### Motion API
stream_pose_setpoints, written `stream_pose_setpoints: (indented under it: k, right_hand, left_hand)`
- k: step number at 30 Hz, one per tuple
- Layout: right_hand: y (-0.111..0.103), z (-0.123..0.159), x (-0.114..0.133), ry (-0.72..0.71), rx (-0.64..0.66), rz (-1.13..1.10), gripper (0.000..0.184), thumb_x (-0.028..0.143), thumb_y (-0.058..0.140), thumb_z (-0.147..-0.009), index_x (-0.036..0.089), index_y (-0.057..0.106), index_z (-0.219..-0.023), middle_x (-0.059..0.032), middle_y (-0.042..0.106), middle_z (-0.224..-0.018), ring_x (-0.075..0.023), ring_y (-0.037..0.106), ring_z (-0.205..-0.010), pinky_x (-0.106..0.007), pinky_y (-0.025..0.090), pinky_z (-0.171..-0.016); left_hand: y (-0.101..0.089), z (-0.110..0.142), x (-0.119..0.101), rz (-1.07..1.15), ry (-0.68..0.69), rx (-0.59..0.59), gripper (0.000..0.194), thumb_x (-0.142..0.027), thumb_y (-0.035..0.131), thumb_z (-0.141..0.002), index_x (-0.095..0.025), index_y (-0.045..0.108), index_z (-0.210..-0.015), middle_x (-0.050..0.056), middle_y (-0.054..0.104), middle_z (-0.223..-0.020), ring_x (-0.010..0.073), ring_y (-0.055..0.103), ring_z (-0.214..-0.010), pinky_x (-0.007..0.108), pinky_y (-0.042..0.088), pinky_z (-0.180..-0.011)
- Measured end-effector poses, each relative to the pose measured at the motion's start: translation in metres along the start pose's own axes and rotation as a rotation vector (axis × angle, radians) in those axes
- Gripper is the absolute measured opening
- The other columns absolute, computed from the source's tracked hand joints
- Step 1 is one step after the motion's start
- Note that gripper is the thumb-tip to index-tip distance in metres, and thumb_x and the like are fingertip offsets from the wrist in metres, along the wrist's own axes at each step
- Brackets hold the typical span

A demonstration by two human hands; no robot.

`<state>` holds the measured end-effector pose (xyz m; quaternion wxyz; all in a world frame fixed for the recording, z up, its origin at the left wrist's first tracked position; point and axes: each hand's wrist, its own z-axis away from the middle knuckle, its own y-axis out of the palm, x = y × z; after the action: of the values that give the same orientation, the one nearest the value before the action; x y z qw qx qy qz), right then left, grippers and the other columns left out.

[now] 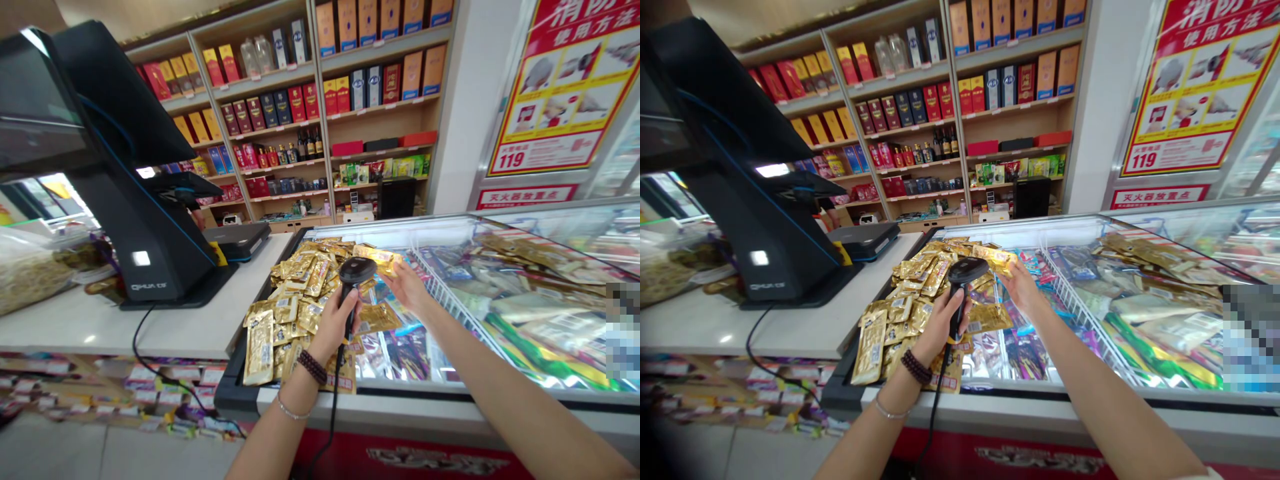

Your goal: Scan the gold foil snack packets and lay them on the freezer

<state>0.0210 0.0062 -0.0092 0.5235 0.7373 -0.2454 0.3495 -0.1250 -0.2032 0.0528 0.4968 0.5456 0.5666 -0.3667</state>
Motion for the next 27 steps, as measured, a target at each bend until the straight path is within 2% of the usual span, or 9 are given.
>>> stream_pose_setpoints:
  k: [9, 16, 19, 23, 27]
  right_hand:
    - [-0.001, 0.000, 0.000, 0.014, -0.003, 0.007, 0.021, 0.034, 0.087, -0.093, 0.036, 0.078, -0.111, 0.0006, 0.087, -0.120, -0.0225, 0.082, -0.121, -0.044, 0.068, -0.112]
    - [0.000, 0.000, 0.003, 0.069, -0.045, -0.053, 0.019, 0.021, 0.077, -0.096, 0.034, 0.078, -0.111, 0.0015, 0.087, -0.117, -0.0188, 0.082, -0.113, -0.038, 0.070, -0.103]
    - [-0.002, -0.004, 0.004, 0.065, -0.076, -0.103, 0.021, 0.018, 0.076, -0.096, 0.033, 0.076, -0.111, -0.0001, 0.086, -0.113, -0.0200, 0.083, -0.111, -0.040, 0.071, -0.101]
    - [-0.019, -0.018, 0.008, 0.019, -0.260, -0.087, 0.016, 0.014, 0.066, -0.097, 0.029, 0.069, -0.100, -0.0014, 0.083, -0.100, -0.0209, 0.083, -0.102, -0.042, 0.072, -0.100]
    - [-0.059, -0.036, 0.027, -0.051, -0.422, 0.053, 0.019, 0.015, 0.071, -0.090, 0.030, 0.059, -0.087, 0.0011, 0.076, -0.085, -0.0204, 0.081, -0.087, -0.039, 0.073, -0.093]
  left_hand:
    - [0.001, 0.001, -0.002, 0.016, 0.005, 0.013, 0.074, -0.091, 0.083, -0.080, -0.023, 0.057, -0.090, -0.007, 0.059, -0.073, 0.0061, 0.048, -0.042, 0.022, 0.031, -0.041]
    - [0.002, 0.002, -0.005, 0.036, -0.006, -0.005, 0.076, -0.092, 0.086, -0.077, -0.023, 0.056, -0.087, -0.006, 0.059, -0.073, 0.0063, 0.049, -0.042, 0.022, 0.032, -0.040]
    - [0.002, 0.003, -0.007, 0.046, -0.009, -0.010, 0.076, -0.091, 0.087, -0.076, -0.022, 0.058, -0.088, -0.006, 0.059, -0.073, 0.0063, 0.049, -0.042, 0.022, 0.031, -0.041]
    - [0.003, 0.002, -0.007, 0.080, -0.027, -0.048, 0.076, -0.090, 0.089, -0.074, -0.021, 0.063, -0.096, -0.007, 0.059, -0.072, 0.0063, 0.046, -0.041, 0.022, 0.030, -0.040]
    - [0.003, 0.002, -0.006, 0.090, -0.030, -0.102, 0.077, -0.089, 0.090, -0.072, -0.021, 0.066, -0.098, -0.006, 0.060, -0.071, 0.0063, 0.045, -0.041, 0.022, 0.031, -0.040]
